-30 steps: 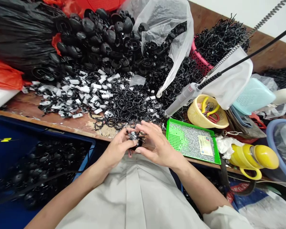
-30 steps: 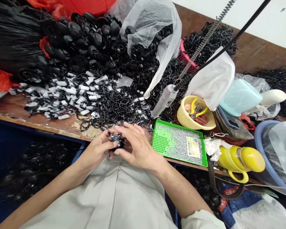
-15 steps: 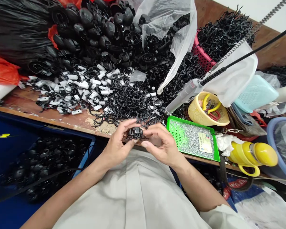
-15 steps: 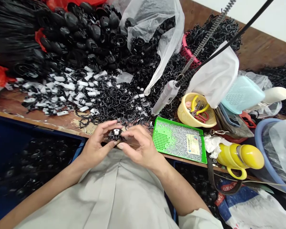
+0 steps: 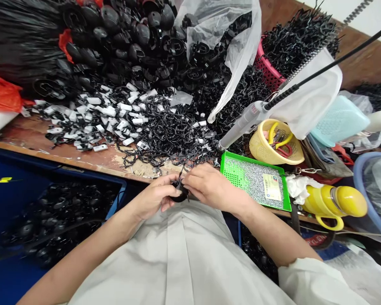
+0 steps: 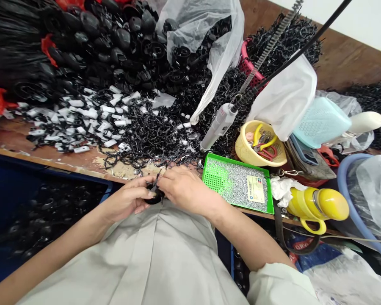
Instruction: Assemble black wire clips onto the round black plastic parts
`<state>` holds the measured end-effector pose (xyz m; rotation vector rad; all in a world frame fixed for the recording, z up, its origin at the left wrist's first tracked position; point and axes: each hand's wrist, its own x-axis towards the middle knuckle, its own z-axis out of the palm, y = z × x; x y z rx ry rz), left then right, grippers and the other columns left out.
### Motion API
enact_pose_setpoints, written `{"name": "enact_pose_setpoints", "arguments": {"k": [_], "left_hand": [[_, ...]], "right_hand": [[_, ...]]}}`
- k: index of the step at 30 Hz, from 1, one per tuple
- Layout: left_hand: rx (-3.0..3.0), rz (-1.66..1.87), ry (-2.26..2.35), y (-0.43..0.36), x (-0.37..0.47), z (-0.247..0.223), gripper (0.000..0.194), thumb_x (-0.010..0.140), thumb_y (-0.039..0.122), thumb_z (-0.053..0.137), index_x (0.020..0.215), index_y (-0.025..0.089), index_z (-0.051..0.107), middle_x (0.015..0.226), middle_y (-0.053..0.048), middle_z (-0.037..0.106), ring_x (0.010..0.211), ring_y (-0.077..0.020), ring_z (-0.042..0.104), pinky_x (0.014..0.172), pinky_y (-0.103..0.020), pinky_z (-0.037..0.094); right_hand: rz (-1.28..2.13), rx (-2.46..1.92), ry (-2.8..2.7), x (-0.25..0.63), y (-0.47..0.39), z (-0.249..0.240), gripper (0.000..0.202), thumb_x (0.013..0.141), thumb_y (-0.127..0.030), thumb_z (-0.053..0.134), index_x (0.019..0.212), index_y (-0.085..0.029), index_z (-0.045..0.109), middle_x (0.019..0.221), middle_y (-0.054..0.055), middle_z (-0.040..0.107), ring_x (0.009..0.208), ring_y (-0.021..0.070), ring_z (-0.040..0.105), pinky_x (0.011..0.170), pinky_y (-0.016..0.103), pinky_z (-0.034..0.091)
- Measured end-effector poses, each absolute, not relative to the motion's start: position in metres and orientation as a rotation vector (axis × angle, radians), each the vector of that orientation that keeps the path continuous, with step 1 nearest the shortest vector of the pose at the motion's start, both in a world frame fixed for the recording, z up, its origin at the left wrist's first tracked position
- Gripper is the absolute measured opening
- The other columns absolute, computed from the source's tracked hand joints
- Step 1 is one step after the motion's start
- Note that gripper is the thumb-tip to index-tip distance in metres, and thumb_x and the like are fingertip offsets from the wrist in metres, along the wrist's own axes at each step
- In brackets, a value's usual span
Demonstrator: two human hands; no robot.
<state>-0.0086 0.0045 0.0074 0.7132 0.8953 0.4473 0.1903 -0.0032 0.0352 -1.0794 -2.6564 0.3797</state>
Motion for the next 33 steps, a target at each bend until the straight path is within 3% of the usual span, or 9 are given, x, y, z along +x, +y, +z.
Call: {"name": "enact_pose_setpoints", "arguments": {"k": [7,10,13,15,17,20,24,27,33], "left_hand": [[0.632,0.129,0.695,0.001,-0.020,0.002,0.020,0.063,0.022,0.061,0.083,0.017,0.059,0.056,0.001,0.053,0.030,-0.0030,0.028,0.029,-0.016,0.010],[0.959,0.283,0.848,-0.005,-0.016,0.002,0.022,0.066,0.020,0.063,0.088,0.019,0.061,0.060,0.002,0.053,0.036,-0.0061,0.038,0.033,-0.018,0.028],[1.500,0.759,1.134,-0.013,-0.006,0.000,0.034,0.069,0.017,0.067,0.103,0.022,0.063,0.094,-0.006,0.065,0.082,-0.0207,0.065,0.073,-0.033,0.055],[1.743,1.047,1.236,-0.015,-0.002,-0.003,0.040,0.071,0.015,0.066,0.110,0.023,0.062,0.119,-0.011,0.062,0.116,-0.0284,0.057,0.102,-0.044,0.045],[1.808,1.211,1.251,-0.011,0.000,-0.006,0.038,0.074,0.014,0.065,0.110,0.024,0.062,0.132,-0.011,0.055,0.129,-0.0293,0.048,0.111,-0.048,0.036],[1.485,1.250,1.241,0.002,-0.001,-0.006,0.036,0.078,0.022,0.066,0.112,0.026,0.057,0.127,-0.009,0.058,0.115,-0.0255,0.059,0.097,-0.043,0.051],[0.881,1.160,1.181,0.018,-0.004,-0.003,0.043,0.075,0.034,0.071,0.112,0.026,0.051,0.088,-0.001,0.063,0.063,-0.0149,0.065,0.053,-0.028,0.055],[0.764,1.163,1.157,0.021,-0.004,-0.004,0.041,0.072,0.032,0.073,0.107,0.024,0.053,0.076,0.003,0.060,0.056,-0.0125,0.062,0.049,-0.024,0.053],[0.706,1.185,1.156,0.020,-0.002,-0.010,0.039,0.071,0.028,0.074,0.102,0.023,0.052,0.076,0.004,0.062,0.056,-0.0116,0.063,0.049,-0.023,0.053]], "right_hand": [[0.337,-0.826,-2.946,0.190,-0.022,0.058,0.016,0.096,-0.017,0.046,0.089,-0.019,0.061,0.088,0.006,0.064,0.082,0.0195,0.054,0.072,0.032,0.043],[0.403,-1.006,-2.812,0.185,-0.024,0.044,0.012,0.094,-0.015,0.047,0.089,-0.017,0.058,0.087,0.008,0.063,0.081,0.0196,0.055,0.069,0.032,0.044],[0.776,-1.351,-2.228,0.169,-0.020,0.020,0.013,0.092,-0.023,0.047,0.083,-0.018,0.054,0.080,0.005,0.060,0.071,0.0156,0.054,0.066,0.029,0.046],[1.227,-1.378,-1.651,0.157,-0.016,0.008,0.022,0.094,-0.036,0.044,0.079,-0.020,0.049,0.068,-0.002,0.054,0.056,0.0111,0.050,0.055,0.025,0.045],[1.612,-1.242,-1.263,0.152,-0.012,0.004,0.030,0.092,-0.048,0.046,0.081,-0.020,0.049,0.065,-0.005,0.052,0.048,0.0090,0.049,0.048,0.023,0.044],[1.644,-1.186,-1.260,0.166,-0.003,0.007,0.031,0.088,-0.050,0.055,0.089,-0.019,0.056,0.074,-0.001,0.060,0.057,0.0108,0.057,0.055,0.025,0.049],[0.847,-1.530,-1.777,0.196,0.005,0.005,0.017,0.091,-0.033,0.055,0.091,-0.019,0.065,0.089,0.004,0.064,0.082,0.0153,0.061,0.078,0.030,0.049],[0.634,-1.658,-2.247,0.201,0.002,0.000,0.018,0.093,-0.026,0.052,0.093,-0.019,0.068,0.096,0.007,0.066,0.091,0.0183,0.062,0.084,0.031,0.047],[0.363,-1.864,-2.611,0.177,-0.006,0.003,0.025,0.095,-0.022,0.044,0.094,-0.014,0.068,0.097,0.015,0.067,0.086,0.0240,0.065,0.075,0.034,0.050]]}}
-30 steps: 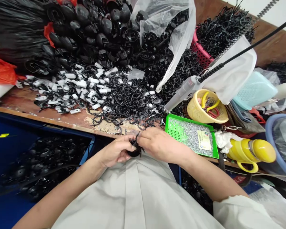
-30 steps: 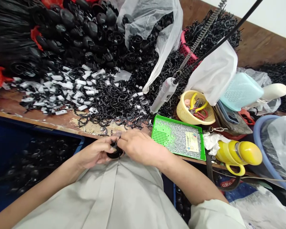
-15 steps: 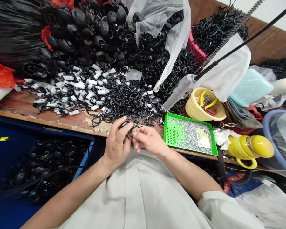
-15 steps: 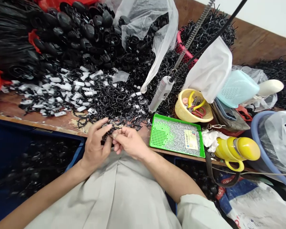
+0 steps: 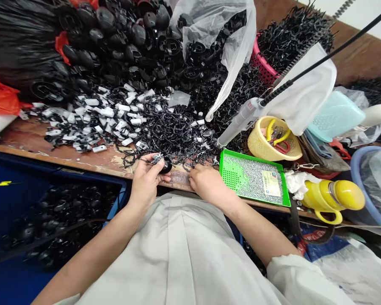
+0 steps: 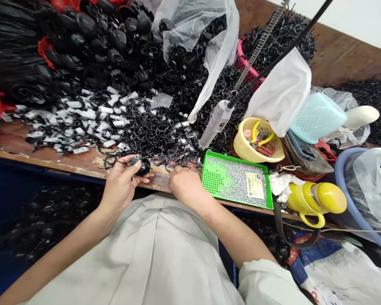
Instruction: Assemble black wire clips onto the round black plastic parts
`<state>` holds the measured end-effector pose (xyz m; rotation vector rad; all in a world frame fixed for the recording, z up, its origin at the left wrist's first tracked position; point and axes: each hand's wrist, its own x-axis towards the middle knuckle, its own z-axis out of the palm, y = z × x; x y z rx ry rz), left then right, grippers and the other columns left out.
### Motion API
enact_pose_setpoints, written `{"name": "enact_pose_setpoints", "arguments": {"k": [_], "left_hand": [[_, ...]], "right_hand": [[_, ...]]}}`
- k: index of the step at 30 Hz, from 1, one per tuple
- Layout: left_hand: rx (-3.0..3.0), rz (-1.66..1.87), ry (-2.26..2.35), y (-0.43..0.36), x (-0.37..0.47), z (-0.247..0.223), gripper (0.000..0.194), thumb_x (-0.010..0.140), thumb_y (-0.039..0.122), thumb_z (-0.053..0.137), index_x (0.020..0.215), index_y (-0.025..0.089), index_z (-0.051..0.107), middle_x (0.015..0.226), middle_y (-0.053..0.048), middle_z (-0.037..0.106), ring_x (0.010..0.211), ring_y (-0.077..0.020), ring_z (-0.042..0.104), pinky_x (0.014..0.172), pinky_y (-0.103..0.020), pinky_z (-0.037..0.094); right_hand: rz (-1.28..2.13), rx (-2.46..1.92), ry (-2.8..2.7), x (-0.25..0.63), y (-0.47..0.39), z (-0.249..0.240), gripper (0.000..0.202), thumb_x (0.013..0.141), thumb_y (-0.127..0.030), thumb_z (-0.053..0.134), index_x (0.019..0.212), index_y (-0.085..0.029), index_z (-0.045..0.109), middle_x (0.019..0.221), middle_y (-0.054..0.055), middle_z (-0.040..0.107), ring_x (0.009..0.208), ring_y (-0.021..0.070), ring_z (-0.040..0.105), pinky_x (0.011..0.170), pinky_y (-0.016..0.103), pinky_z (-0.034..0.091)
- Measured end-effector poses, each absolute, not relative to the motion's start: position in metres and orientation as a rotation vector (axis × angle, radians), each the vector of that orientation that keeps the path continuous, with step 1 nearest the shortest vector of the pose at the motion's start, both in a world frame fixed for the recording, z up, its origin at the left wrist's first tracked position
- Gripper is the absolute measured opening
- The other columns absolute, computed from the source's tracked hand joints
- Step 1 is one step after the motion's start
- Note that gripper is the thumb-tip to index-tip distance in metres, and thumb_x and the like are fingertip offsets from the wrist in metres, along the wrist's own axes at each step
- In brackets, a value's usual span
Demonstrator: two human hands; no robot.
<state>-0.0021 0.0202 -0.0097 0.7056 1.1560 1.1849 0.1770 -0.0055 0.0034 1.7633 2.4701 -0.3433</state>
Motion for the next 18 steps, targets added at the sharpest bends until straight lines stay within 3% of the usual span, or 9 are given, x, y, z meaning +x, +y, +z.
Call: {"name": "enact_pose_setpoints", "arguments": {"k": [4,9,13,18], "left_hand": [[0.715,1.185,1.126,0.021,-0.002,-0.010,0.038,0.072,0.028,0.074,0.101,0.023,0.050,0.076,0.004,0.061,0.057,-0.0118,0.063,0.050,-0.023,0.053],[0.730,1.186,1.134,0.022,-0.002,-0.008,0.035,0.072,0.028,0.073,0.100,0.023,0.053,0.077,0.004,0.060,0.058,-0.0109,0.062,0.050,-0.023,0.053],[0.707,1.197,1.162,0.023,-0.004,-0.009,0.038,0.070,0.026,0.074,0.100,0.023,0.052,0.079,0.003,0.061,0.057,-0.0107,0.062,0.049,-0.022,0.052],[0.692,1.197,1.134,0.024,0.000,-0.008,0.037,0.070,0.026,0.074,0.100,0.023,0.051,0.081,0.003,0.061,0.056,-0.0117,0.062,0.047,-0.022,0.052]], "right_hand": [[-0.289,1.620,2.509,0.166,-0.001,0.006,0.021,0.089,-0.011,0.047,0.094,-0.011,0.067,0.096,0.016,0.068,0.085,0.0268,0.065,0.072,0.036,0.050],[-0.271,1.641,2.523,0.174,0.007,0.008,0.020,0.086,-0.012,0.049,0.096,-0.010,0.066,0.098,0.016,0.068,0.086,0.0261,0.063,0.075,0.035,0.048],[-0.287,1.942,2.541,0.208,-0.004,0.015,0.014,0.088,-0.021,0.049,0.088,-0.017,0.062,0.089,0.009,0.066,0.081,0.0210,0.060,0.073,0.031,0.045],[-0.281,2.337,2.352,0.257,-0.029,0.009,0.012,0.087,-0.019,0.049,0.086,-0.018,0.061,0.084,0.007,0.063,0.079,0.0194,0.059,0.071,0.029,0.043]]}}
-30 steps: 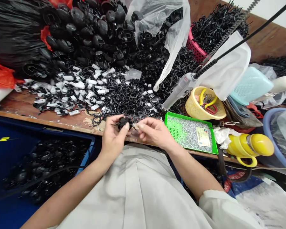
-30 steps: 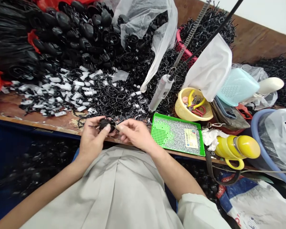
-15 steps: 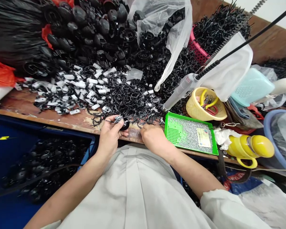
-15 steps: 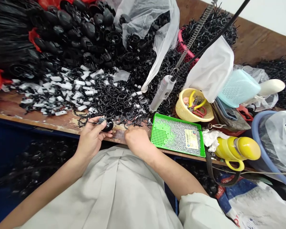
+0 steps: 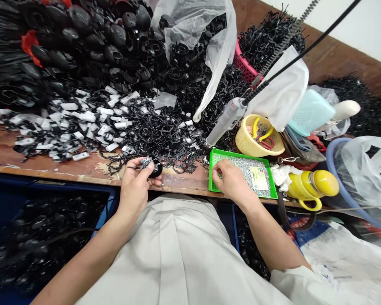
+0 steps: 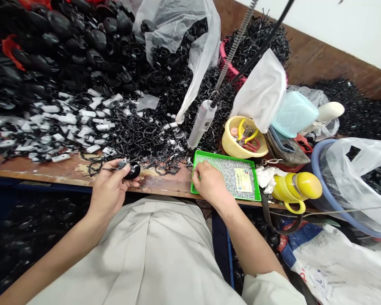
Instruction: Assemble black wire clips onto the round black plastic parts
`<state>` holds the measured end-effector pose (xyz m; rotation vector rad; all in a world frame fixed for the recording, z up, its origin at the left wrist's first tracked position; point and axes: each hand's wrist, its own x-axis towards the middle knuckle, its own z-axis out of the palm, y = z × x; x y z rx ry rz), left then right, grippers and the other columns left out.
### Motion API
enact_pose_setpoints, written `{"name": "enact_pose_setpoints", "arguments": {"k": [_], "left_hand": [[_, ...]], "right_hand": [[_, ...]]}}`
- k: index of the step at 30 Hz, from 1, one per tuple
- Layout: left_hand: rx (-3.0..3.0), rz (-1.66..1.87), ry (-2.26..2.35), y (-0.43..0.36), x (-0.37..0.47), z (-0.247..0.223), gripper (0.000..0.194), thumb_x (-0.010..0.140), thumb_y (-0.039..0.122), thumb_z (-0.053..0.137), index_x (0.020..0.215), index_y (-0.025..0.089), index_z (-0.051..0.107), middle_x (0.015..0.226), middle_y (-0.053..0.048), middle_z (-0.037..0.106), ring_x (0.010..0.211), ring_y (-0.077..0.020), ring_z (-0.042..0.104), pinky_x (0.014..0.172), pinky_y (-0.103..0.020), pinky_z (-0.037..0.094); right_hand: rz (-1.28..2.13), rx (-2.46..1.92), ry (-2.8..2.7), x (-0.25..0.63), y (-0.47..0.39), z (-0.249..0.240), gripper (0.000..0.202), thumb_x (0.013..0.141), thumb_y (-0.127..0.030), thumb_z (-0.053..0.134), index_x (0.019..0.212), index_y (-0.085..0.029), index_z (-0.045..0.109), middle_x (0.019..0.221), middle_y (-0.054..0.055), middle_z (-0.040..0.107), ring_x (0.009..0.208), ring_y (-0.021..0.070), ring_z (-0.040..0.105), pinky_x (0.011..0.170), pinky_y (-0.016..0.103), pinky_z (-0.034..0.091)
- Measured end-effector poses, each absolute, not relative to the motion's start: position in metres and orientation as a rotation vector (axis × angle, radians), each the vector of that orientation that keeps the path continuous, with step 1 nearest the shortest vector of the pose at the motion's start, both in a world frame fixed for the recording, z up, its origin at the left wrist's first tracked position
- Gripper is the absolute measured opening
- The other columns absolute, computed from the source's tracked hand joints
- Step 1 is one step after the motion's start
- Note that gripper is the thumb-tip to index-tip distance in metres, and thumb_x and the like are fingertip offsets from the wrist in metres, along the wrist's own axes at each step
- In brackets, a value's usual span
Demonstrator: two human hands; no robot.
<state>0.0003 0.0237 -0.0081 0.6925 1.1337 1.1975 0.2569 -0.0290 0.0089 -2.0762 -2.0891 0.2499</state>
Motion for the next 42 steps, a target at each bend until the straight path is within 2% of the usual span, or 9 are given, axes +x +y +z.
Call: {"name": "enact_pose_setpoints", "arguments": {"k": [7,12,14,17,21,25,29,35,42], "left_hand": [[0.724,1.121,1.104,0.013,0.020,-0.008,0.035,0.071,0.027,0.073,0.099,0.023,0.052,0.079,0.001,0.062,0.056,-0.0144,0.063,0.045,-0.025,0.051],[0.763,0.950,1.066,0.006,0.034,-0.003,0.035,0.072,0.028,0.072,0.100,0.023,0.050,0.075,0.002,0.062,0.056,-0.0142,0.063,0.045,-0.023,0.050],[0.789,0.845,1.048,0.004,0.043,0.002,0.034,0.073,0.029,0.071,0.099,0.022,0.050,0.075,0.002,0.062,0.055,-0.0139,0.063,0.044,-0.023,0.049],[0.830,0.691,1.019,0.003,0.059,0.009,0.035,0.074,0.032,0.071,0.099,0.021,0.049,0.077,0.002,0.062,0.054,-0.0130,0.062,0.043,-0.022,0.048],[0.884,0.552,1.008,0.003,0.079,0.007,0.038,0.074,0.032,0.071,0.102,0.020,0.049,0.075,0.002,0.060,0.052,-0.0121,0.061,0.041,-0.022,0.048],[0.875,0.551,0.990,0.005,0.096,-0.001,0.037,0.073,0.032,0.071,0.100,0.020,0.048,0.074,0.002,0.059,0.050,-0.0114,0.059,0.040,-0.021,0.047],[0.824,0.641,0.999,0.005,0.110,-0.007,0.034,0.074,0.032,0.069,0.097,0.021,0.047,0.074,0.003,0.059,0.047,-0.0101,0.057,0.037,-0.019,0.044],[0.812,0.661,1.007,0.003,0.115,-0.010,0.036,0.071,0.030,0.070,0.096,0.022,0.046,0.074,0.004,0.059,0.046,-0.0099,0.057,0.035,-0.018,0.042],[0.824,0.665,1.014,0.001,0.113,-0.008,0.032,0.075,0.027,0.067,0.097,0.022,0.044,0.072,0.004,0.058,0.046,-0.0103,0.058,0.035,-0.018,0.043]], "right_hand": [[0.381,-2.021,-1.948,0.294,-0.034,0.018,0.020,0.088,-0.022,0.053,0.104,-0.019,0.064,0.100,0.008,0.065,0.081,0.0181,0.061,0.074,0.031,0.047],[0.351,-1.609,-1.519,0.294,0.019,0.025,0.061,0.084,-0.035,0.065,0.139,-0.022,0.042,0.129,0.011,0.057,0.107,0.0221,0.060,0.085,0.036,0.053],[0.467,-1.485,-1.480,0.287,0.047,0.019,0.067,0.081,-0.039,0.068,0.139,-0.022,0.040,0.132,0.012,0.057,0.112,0.0237,0.059,0.089,0.039,0.053],[0.642,-1.359,-1.518,0.277,0.073,0.013,0.055,0.082,-0.040,0.067,0.130,-0.018,0.048,0.122,0.009,0.064,0.110,0.0240,0.061,0.097,0.043,0.050],[0.605,-1.216,-1.464,0.267,0.057,0.027,0.057,0.078,-0.040,0.072,0.127,-0.022,0.050,0.120,0.005,0.064,0.108,0.0221,0.061,0.097,0.040,0.050],[0.723,-1.162,-1.225,0.267,0.014,0.036,0.050,0.080,-0.041,0.071,0.122,-0.025,0.050,0.090,-0.001,0.065,0.075,0.0142,0.065,0.070,0.029,0.056],[0.815,-1.203,-0.973,0.267,-0.011,0.017,0.044,0.081,-0.041,0.070,0.117,-0.024,0.052,0.064,-0.009,0.057,0.047,0.0079,0.054,0.049,0.022,0.047],[0.762,-1.189,-0.849,0.257,-0.011,-0.005,0.046,0.079,-0.043,0.072,0.116,-0.024,0.051,0.060,-0.010,0.056,0.044,0.0075,0.054,0.048,0.022,0.048],[0.712,-1.074,-0.842,0.253,-0.018,0.011,0.044,0.081,-0.041,0.070,0.118,-0.026,0.051,0.059,-0.010,0.054,0.045,0.0080,0.053,0.045,0.021,0.046]]}}
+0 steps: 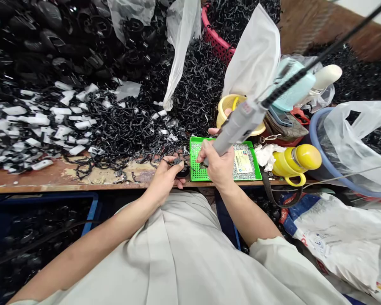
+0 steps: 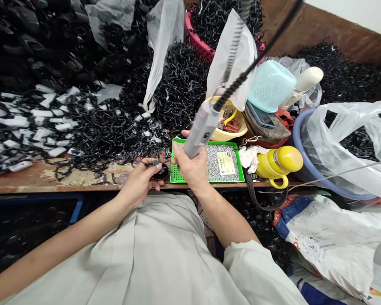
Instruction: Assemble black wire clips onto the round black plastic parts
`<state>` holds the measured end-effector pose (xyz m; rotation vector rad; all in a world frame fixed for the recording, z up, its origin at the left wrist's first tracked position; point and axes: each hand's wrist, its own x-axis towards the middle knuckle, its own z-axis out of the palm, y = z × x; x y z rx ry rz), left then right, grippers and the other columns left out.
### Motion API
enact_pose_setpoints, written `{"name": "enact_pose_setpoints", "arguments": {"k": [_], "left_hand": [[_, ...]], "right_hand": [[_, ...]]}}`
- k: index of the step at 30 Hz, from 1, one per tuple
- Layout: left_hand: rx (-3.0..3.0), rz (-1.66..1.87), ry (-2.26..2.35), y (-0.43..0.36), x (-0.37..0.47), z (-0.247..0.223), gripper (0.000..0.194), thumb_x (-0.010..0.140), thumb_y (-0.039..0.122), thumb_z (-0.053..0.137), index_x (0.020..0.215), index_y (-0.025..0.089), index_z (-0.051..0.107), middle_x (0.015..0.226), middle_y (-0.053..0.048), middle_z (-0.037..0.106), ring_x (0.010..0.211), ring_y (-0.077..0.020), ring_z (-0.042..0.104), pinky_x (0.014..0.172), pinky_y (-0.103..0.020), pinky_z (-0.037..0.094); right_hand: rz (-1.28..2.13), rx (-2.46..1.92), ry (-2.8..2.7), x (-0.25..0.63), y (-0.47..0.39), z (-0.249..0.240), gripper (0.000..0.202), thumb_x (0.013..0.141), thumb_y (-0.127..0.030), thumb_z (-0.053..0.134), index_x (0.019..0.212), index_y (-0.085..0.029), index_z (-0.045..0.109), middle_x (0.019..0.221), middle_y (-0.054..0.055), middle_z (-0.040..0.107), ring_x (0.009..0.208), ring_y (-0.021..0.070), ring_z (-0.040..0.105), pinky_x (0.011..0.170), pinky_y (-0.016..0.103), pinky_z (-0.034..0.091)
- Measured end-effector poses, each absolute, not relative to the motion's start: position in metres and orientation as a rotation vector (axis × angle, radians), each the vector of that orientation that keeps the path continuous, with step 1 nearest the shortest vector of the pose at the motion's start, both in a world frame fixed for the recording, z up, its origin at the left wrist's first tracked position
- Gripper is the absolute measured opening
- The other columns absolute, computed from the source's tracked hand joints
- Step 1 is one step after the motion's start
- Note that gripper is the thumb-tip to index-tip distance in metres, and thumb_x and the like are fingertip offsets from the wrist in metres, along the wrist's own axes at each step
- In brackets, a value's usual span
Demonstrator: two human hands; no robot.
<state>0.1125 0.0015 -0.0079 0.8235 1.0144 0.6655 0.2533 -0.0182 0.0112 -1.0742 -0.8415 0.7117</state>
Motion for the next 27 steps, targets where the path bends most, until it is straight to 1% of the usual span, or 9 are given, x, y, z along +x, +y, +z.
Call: {"name": "enact_pose_setpoints", "arguments": {"k": [4,9,13,17,22,27], "left_hand": [[0.828,0.653,1.007,0.001,0.113,-0.007,0.031,0.076,0.027,0.066,0.097,0.021,0.044,0.073,0.003,0.060,0.046,-0.0099,0.058,0.035,-0.018,0.042],[0.807,0.620,0.984,0.003,0.111,-0.007,0.031,0.075,0.029,0.068,0.095,0.021,0.046,0.077,0.001,0.063,0.046,-0.0096,0.059,0.036,-0.018,0.043],[0.760,0.635,0.977,0.004,0.109,-0.007,0.034,0.072,0.029,0.071,0.095,0.021,0.046,0.075,0.002,0.062,0.046,-0.0101,0.059,0.036,-0.018,0.042],[0.757,0.630,0.977,0.005,0.109,-0.007,0.035,0.071,0.028,0.071,0.095,0.021,0.047,0.076,0.002,0.062,0.045,-0.0102,0.059,0.035,-0.018,0.042],[0.781,0.664,0.991,0.005,0.109,-0.009,0.037,0.071,0.034,0.071,0.095,0.022,0.045,0.073,0.004,0.060,0.043,-0.0094,0.057,0.033,-0.017,0.037],[0.856,0.648,0.978,0.006,0.108,-0.012,0.045,0.067,0.041,0.076,0.094,0.022,0.045,0.066,0.006,0.057,0.040,-0.0087,0.054,0.031,-0.015,0.033]], "right_hand": [[0.685,-0.994,-0.835,0.246,-0.027,0.028,0.045,0.083,-0.043,0.068,0.121,-0.026,0.050,0.056,-0.010,0.050,0.045,0.0086,0.052,0.047,0.023,0.048],[0.710,-0.976,-0.832,0.229,-0.026,0.038,0.037,0.085,-0.048,0.063,0.114,-0.028,0.053,0.058,-0.009,0.045,0.044,0.0092,0.050,0.047,0.026,0.049],[0.714,-1.002,-0.834,0.221,-0.018,0.035,0.035,0.084,-0.050,0.062,0.109,-0.027,0.053,0.058,-0.008,0.045,0.045,0.0107,0.050,0.047,0.028,0.050],[0.729,-1.008,-0.833,0.219,-0.012,0.027,0.035,0.083,-0.047,0.064,0.106,-0.026,0.050,0.057,-0.009,0.047,0.045,0.0106,0.051,0.047,0.027,0.050],[0.799,-0.988,-0.865,0.217,-0.010,0.015,0.030,0.082,-0.041,0.067,0.099,-0.025,0.048,0.055,-0.010,0.050,0.044,0.0098,0.052,0.049,0.026,0.048],[0.811,-1.099,-0.863,0.213,-0.013,0.012,0.033,0.080,-0.045,0.068,0.097,-0.025,0.048,0.054,-0.009,0.050,0.044,0.0105,0.052,0.047,0.026,0.047]]}}
